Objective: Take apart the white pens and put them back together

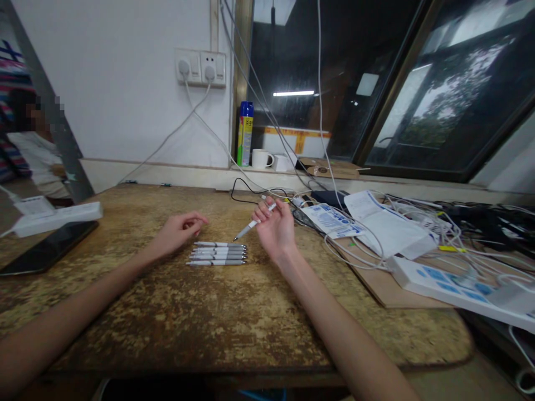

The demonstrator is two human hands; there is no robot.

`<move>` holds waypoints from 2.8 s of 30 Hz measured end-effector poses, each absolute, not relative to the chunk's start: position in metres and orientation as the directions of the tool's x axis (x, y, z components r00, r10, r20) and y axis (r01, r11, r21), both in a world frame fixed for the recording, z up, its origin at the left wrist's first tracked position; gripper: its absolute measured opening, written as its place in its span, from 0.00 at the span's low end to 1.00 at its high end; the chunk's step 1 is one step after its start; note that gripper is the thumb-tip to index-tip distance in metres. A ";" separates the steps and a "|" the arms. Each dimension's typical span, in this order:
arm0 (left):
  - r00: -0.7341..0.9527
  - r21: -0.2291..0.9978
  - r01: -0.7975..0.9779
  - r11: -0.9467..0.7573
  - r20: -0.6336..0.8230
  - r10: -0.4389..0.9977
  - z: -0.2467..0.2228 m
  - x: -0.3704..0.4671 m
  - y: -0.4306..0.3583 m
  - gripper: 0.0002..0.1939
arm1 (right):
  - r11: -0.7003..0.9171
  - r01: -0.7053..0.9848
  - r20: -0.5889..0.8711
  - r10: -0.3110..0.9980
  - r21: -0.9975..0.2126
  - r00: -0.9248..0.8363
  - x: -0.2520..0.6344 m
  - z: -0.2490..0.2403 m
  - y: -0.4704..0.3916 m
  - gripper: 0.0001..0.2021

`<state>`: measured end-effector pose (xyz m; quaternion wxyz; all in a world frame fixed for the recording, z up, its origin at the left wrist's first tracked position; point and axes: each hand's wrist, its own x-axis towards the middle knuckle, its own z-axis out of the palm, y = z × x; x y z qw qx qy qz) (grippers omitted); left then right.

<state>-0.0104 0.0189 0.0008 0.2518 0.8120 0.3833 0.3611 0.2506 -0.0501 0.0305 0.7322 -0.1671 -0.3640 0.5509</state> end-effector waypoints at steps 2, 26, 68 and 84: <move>0.448 0.655 0.475 -0.587 0.394 0.803 0.000 -0.011 0.019 0.16 | 0.354 -0.658 0.360 0.923 -0.665 0.133 0.251 0.032 -0.051 0.13; 0.501 0.583 0.525 -0.620 0.377 0.779 -0.001 -0.011 0.018 0.17 | 0.353 -0.652 0.354 0.925 -0.671 0.136 0.253 0.038 -0.055 0.12; 0.526 0.555 0.541 -0.632 0.363 0.769 0.000 -0.009 0.017 0.16 | 0.282 -0.777 0.347 0.934 -0.563 0.088 0.254 0.041 -0.055 0.17; 0.589 0.853 0.050 -0.520 0.395 0.705 0.017 0.008 -0.006 0.21 | 0.188 -0.301 0.229 0.968 -0.935 -0.105 0.235 0.019 -0.055 0.18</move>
